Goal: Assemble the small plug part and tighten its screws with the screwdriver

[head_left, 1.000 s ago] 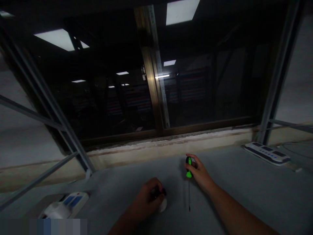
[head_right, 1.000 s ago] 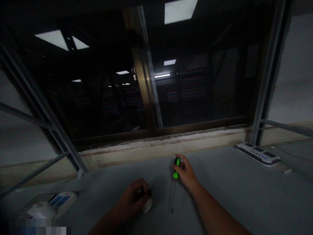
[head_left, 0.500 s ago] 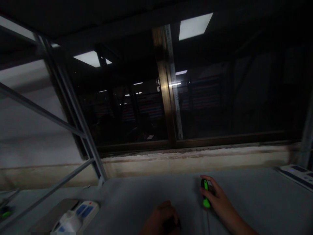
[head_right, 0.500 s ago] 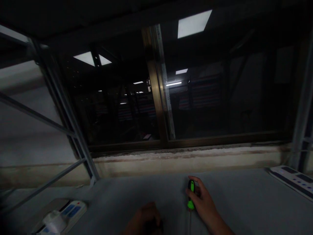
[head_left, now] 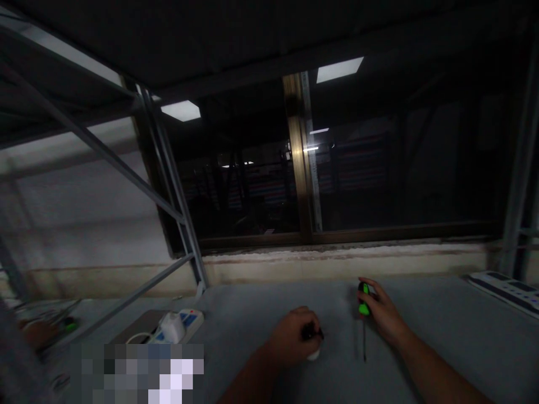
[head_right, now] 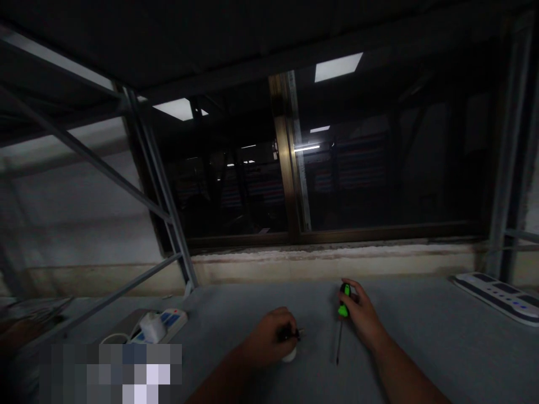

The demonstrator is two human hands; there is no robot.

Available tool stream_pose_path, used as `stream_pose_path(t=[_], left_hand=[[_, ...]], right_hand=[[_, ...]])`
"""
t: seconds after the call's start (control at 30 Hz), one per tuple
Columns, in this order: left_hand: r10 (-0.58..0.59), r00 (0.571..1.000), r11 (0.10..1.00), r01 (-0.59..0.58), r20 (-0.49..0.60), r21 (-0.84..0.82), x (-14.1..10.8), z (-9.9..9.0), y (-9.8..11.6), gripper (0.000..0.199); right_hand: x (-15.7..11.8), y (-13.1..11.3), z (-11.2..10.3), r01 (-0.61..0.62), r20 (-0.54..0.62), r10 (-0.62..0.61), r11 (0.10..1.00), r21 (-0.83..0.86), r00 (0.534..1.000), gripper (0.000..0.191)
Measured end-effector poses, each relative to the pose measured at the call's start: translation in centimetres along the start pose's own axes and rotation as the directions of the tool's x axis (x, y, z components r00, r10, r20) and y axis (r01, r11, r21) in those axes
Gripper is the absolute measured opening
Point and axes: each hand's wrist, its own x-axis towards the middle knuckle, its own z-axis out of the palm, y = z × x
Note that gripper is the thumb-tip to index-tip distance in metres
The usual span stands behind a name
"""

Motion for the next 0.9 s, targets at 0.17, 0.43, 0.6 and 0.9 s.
stream_pose_path(t=[0.17,0.43,0.6,0.9], left_hand=[[0.002,1.0,0.997,-0.002,-0.001,0.08,-0.1,0.3,1.5,0.028],[-0.184,0.911,0.86,0.332,-0.37,0.388,-11.8,-7.7,5.8,0.046],[-0.442,0.675,0.477,0.735,-0.591,0.482,-25.5,-11.2,4.2,0.058],[-0.512,0.641,0.304,0.758,-0.572,0.577,-26.1,-10.6,4.6,0.068]], right_hand=[[-0.2,-0.3,0.2,0.047,-0.05,-0.043,0.995,0.083,0.998,0.064],[0.5,0.3,-1.1,0.049,-0.08,-0.044,0.997,0.061,0.996,0.065],[1.1,0.6,-2.1,0.042,-0.074,-0.039,0.998,0.04,0.997,0.066],[0.9,0.1,-2.5,0.035,-0.071,-0.034,0.999,0.013,0.997,0.06]])
